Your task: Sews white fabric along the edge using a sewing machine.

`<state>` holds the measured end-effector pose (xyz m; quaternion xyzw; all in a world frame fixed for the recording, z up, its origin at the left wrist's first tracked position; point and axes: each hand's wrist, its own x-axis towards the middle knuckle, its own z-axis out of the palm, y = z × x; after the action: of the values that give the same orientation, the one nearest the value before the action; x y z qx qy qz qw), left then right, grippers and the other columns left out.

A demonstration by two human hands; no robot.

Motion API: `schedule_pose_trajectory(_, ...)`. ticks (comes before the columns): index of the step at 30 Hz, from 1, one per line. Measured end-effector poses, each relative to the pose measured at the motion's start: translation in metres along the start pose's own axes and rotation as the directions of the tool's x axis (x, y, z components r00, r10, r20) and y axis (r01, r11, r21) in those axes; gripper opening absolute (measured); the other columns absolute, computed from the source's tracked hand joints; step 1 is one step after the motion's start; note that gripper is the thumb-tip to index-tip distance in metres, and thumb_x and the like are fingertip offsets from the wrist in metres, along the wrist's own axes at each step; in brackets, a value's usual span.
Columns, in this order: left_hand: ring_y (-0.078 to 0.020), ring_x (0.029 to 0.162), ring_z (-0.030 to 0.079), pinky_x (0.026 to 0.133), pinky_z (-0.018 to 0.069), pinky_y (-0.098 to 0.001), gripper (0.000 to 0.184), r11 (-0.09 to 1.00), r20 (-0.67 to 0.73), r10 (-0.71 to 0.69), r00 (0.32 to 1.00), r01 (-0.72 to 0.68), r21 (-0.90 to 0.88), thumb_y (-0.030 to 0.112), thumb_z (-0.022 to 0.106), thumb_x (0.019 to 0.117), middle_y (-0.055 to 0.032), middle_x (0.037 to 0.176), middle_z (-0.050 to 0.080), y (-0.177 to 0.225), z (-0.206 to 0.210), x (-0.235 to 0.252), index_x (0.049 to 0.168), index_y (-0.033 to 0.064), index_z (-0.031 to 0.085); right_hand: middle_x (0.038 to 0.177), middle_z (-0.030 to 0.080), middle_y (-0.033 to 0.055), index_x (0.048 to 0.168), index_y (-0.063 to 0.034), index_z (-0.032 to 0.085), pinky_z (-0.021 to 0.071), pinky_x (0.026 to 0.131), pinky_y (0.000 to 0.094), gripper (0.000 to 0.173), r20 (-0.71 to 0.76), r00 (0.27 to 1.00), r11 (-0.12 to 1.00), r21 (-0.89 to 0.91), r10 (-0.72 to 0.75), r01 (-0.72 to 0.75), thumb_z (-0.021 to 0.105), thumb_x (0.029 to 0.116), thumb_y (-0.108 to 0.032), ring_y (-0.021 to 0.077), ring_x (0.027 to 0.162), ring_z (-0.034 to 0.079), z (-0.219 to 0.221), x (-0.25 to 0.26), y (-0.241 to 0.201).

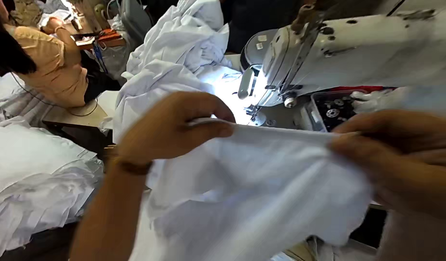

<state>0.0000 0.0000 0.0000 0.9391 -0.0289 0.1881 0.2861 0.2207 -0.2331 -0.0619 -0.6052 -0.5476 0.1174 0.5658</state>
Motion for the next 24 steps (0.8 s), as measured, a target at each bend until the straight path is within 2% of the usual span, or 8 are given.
schedule_pose_trajectory(2,-0.011,0.078,0.066,0.075,0.0547,-0.0312,0.018,0.973,-0.021,-0.229,0.973,0.228,-0.033,0.015,0.064,0.1001,-0.0072,0.089,0.072,-0.04,0.064,0.029,0.104,0.001,0.073,0.078,0.064,-0.0073,0.1,-0.0103,0.069,0.051,0.059,0.0181,0.008,-0.068,0.975,0.949,-0.222,0.213,-0.223,0.064,0.0959,-0.015,-0.002,0.063,0.057,0.007,-0.014,0.039)
schedule_pose_trajectory(4,-0.0266,0.086,0.071,0.083,0.0566,-0.0492,0.02,0.901,-0.019,-0.432,0.902,0.43,-0.049,0.017,0.063,0.1012,-0.0151,0.093,0.073,-0.072,0.131,0.05,0.109,0.0012,0.073,0.083,0.067,0.0093,0.111,-0.0021,0.069,0.0543,0.064,0.0411,0.016,-0.07,0.927,0.877,-0.304,0.37,-0.373,0.066,0.0971,-0.008,0.0175,0.068,0.062,0.015,-0.026,0.079)
schedule_pose_trajectory(7,-0.0313,0.11,0.066,0.096,0.0524,-0.0526,0.016,0.865,-0.108,-0.495,0.862,0.5,0.027,0.017,0.067,0.0977,-0.015,0.114,0.069,-0.092,0.198,0.067,0.106,0.0053,0.076,0.086,0.068,0.0153,0.116,-0.0023,0.068,0.0543,0.066,0.0545,0.019,-0.084,0.937,0.826,-0.449,0.34,-0.34,0.066,0.098,-0.009,0.0301,0.072,0.066,0.024,-0.04,0.112)
schedule_pose_trajectory(11,-0.0279,0.131,0.056,0.111,0.0396,-0.0564,0.02,0.798,-0.072,-0.571,0.818,0.573,0.188,0.022,0.067,0.0979,-0.0056,0.142,0.062,-0.095,0.215,0.078,0.112,0.0112,0.076,0.09,0.07,0.0122,0.106,-0.004,0.07,0.0556,0.068,0.0514,0.011,-0.085,0.963,0.821,-0.507,0.258,-0.264,0.065,0.0972,-0.01,0.0274,0.077,0.068,0.026,-0.047,0.127)
schedule_pose_trajectory(14,-0.028,0.131,0.056,0.11,0.04,-0.0568,0.021,0.792,-0.073,-0.574,0.815,0.576,0.201,0.024,0.065,0.0988,-0.0047,0.139,0.063,-0.1,0.216,0.079,0.112,0.0125,0.076,0.088,0.069,0.0098,0.102,-0.0058,0.071,0.0543,0.064,0.0478,0.011,-0.085,0.972,0.825,-0.515,0.219,-0.231,0.064,0.0969,-0.012,0.0248,0.074,0.066,0.027,-0.046,0.133)
schedule_pose_trajectory(19,-0.0321,0.125,0.057,0.105,0.0421,-0.057,0.018,0.78,-0.128,-0.581,0.804,0.595,0.196,0.027,0.067,0.0982,-0.0093,0.125,0.065,-0.101,0.213,0.078,0.109,0.0154,0.077,0.093,0.068,0.0158,0.101,-0.0017,0.071,0.0552,0.068,0.0519,0.016,-0.069,0.99,0.801,-0.582,0.125,-0.142,0.059,0.0971,-0.01,0.0326,0.081,0.068,0.031,-0.047,0.137)
schedule_pose_trajectory(22,-0.0379,0.132,0.051,0.11,0.0379,-0.0594,0.021,0.728,-0.162,-0.597,0.786,0.615,0.304,0.03,0.064,0.0996,-0.0135,0.127,0.064,-0.096,0.211,0.078,0.113,0.0184,0.076,0.09,0.066,0.0167,0.101,-0.001,0.073,0.0543,0.066,0.0515,0.015,-0.041,0.994,0.792,-0.602,0.098,-0.102,0.06,0.0955,-0.005,0.0342,0.078,0.067,0.033,-0.043,0.137)
schedule_pose_trajectory(24,-0.038,0.122,0.058,0.109,0.0352,-0.0605,0.019,0.714,-0.208,-0.54,0.816,0.574,0.401,0.026,0.066,0.0981,-0.0145,0.12,0.067,-0.089,0.211,0.08,0.112,0.0164,0.076,0.092,0.066,0.017,0.104,-0.0018,0.074,0.0554,0.067,0.0522,0.014,-0.022,0.993,0.794,-0.598,0.118,-0.107,0.063,0.0955,-0.002,0.0346,0.08,0.068,0.032,-0.04,0.137)
